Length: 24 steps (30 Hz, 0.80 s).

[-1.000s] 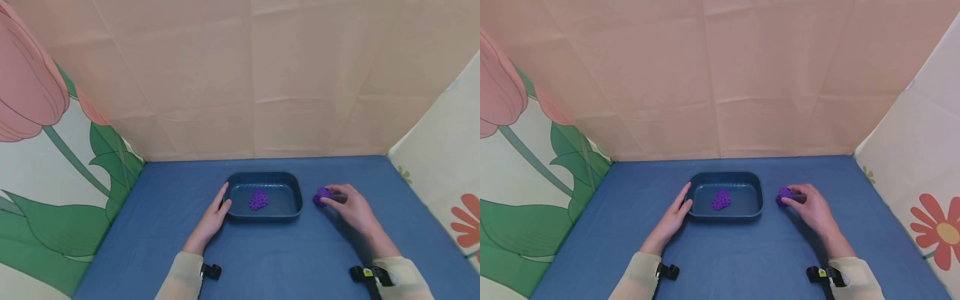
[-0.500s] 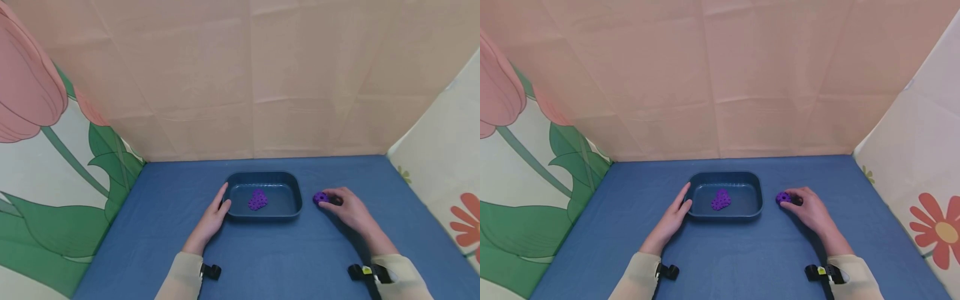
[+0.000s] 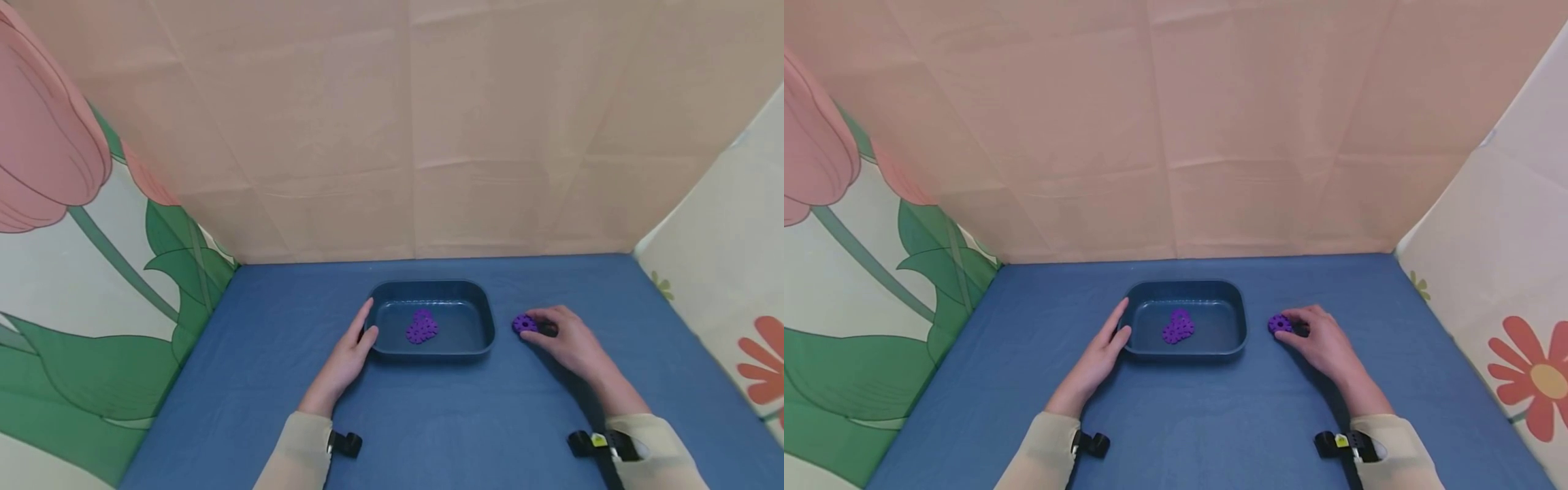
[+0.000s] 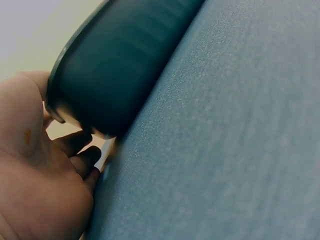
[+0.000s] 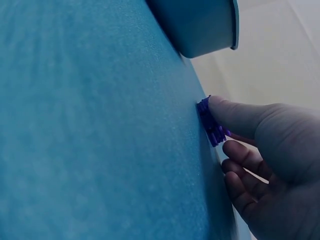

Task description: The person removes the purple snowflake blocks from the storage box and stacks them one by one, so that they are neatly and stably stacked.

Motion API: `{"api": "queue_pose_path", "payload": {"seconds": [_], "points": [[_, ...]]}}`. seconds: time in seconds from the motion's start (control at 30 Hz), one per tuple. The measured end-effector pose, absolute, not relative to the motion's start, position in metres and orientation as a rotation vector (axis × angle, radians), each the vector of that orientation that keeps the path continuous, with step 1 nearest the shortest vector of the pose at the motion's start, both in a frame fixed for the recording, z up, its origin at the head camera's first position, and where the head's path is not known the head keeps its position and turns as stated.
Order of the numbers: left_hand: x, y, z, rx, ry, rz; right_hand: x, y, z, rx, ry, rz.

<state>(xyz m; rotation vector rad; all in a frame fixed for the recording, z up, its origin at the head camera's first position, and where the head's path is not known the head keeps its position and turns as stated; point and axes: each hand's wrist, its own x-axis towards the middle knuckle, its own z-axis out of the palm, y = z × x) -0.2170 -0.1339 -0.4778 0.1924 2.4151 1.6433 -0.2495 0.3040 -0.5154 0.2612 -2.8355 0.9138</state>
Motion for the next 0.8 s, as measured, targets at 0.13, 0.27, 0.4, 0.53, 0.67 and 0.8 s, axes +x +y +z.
{"api": "queue_pose_path", "payload": {"seconds": [0.13, 0.27, 0.4, 0.53, 0.67, 0.8], "points": [[-0.217, -0.1341, -0.478, 0.193, 2.419, 1.637, -0.2501, 0.3043, -0.5161, 0.274, -2.836, 0.906], [-0.2171, -0.1341, -0.4789, 0.192, 2.428, 1.632, -0.2498, 0.3047, -0.5159, 0.276, -2.842, 0.911], [-0.2173, -0.1341, -0.4791, 0.192, 2.423, 1.636, -0.2495, 0.3049, -0.5157, 0.282, -2.85, 0.923], [-0.2176, -0.1348, -0.4795, 0.2, 2.414, 1.644, -0.2498, 0.3047, -0.5153, 0.297, -2.846, 0.925], [-0.2177, -0.1353, -0.4802, 0.2, 2.414, 1.644, -0.2501, 0.3047, -0.5156, 0.306, -2.84, 0.92], [-0.2178, -0.1353, -0.4805, 0.199, 2.417, 1.642, -0.2499, 0.3049, -0.5158, 0.303, -2.844, 0.918]]}}
